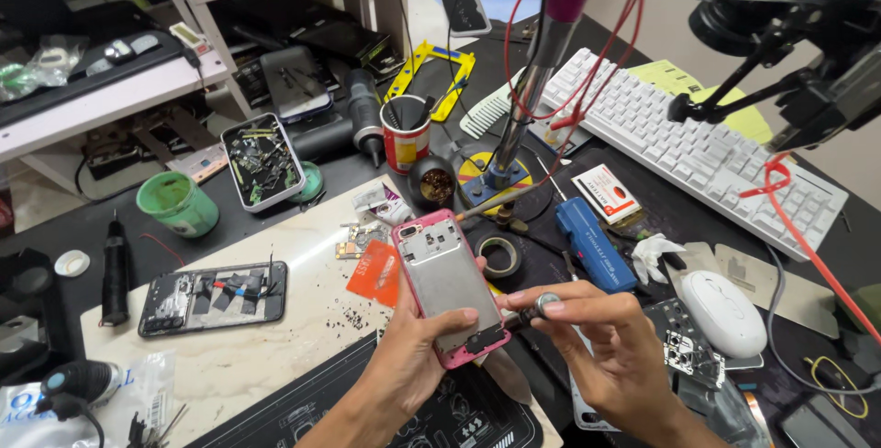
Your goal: The person uses a screwdriver to loosen screws on the back of a mobile phone and then removes a small internal component from the device's housing.
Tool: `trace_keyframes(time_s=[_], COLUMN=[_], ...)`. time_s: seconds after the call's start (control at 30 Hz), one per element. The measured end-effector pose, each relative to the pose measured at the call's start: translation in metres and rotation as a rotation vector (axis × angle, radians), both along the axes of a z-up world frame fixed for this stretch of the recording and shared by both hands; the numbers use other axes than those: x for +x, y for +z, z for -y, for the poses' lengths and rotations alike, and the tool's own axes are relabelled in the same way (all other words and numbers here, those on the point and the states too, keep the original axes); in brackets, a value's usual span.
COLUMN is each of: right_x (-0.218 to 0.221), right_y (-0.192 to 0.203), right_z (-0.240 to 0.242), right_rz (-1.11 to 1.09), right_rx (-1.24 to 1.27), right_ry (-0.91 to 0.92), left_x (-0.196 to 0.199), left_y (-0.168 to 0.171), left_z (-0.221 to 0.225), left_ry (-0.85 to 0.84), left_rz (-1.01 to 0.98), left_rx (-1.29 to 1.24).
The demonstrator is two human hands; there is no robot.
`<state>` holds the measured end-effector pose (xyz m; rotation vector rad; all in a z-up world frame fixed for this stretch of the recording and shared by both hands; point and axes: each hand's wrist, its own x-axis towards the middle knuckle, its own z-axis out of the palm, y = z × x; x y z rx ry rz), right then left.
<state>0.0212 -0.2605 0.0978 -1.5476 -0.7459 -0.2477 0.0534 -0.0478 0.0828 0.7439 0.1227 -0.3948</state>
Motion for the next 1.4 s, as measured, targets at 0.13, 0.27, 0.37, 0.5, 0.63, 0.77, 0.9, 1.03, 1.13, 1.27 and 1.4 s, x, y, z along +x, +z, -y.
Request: trace_keyframes(time_s=[0.13,0.27,0.37,0.5,0.63,0.77,0.9,1.03,1.13,1.27,1.4], right_x=[-0.001,-0.001,-0.001,0.005,0.004,0.002,0.003,0.004,0.002,0.006,0.008], right_y=[-0.007,-0.014,-0.019,-0.021,-0.022,-0.017,-0.010,-0.006,-0.003,-0.003,-0.008], right_z=[-0.014,-0.020,-0.020,-0.021,-0.025,-0.031,-0.032,-0.032,-0.029,-0.029,-0.029], right_rz=[0.019,0.003,0.015,0.099,0.262,0.246,0.212,0.212,0.210,0.210,0.158], right_rx=[0.008,0.032,0.009,-0.035,-0.159,-0.086,-0.126,-0.118,-0.158,-0.143,-0.164], right_ry=[0.000,0.010,0.003,-0.034,-0.219,-0.192,-0.144,-0.181,-0.172,-0.191,-0.144], left_x=[-0.002,-0.003,-0.006,-0.006,-0.008,-0.009,-0.008,-0.006,-0.007,-0.007,-0.005], left_y=[-0.006,-0.006,-0.005,-0.002,-0.004,-0.008,-0.009,-0.010,-0.009,-0.005,-0.002], left_z=[-0.008,-0.008,-0.009,-0.009,-0.006,-0.003,-0.001,0.001,0.000,0.002,0.002], left_ry=[0.018,0.027,0.028,0.017,0.002,0.049,0.062,0.031,0.042,0.036,0.051], left_rz=[-0.024,-0.016,-0.013,-0.082,-0.062,-0.045,-0.044,-0.057,-0.089,-0.111,-0.101], left_rx=[0.012,-0.007,-0.020,-0.024,-0.053,-0.005,0.026,0.040,0.149,0.116,0.115])
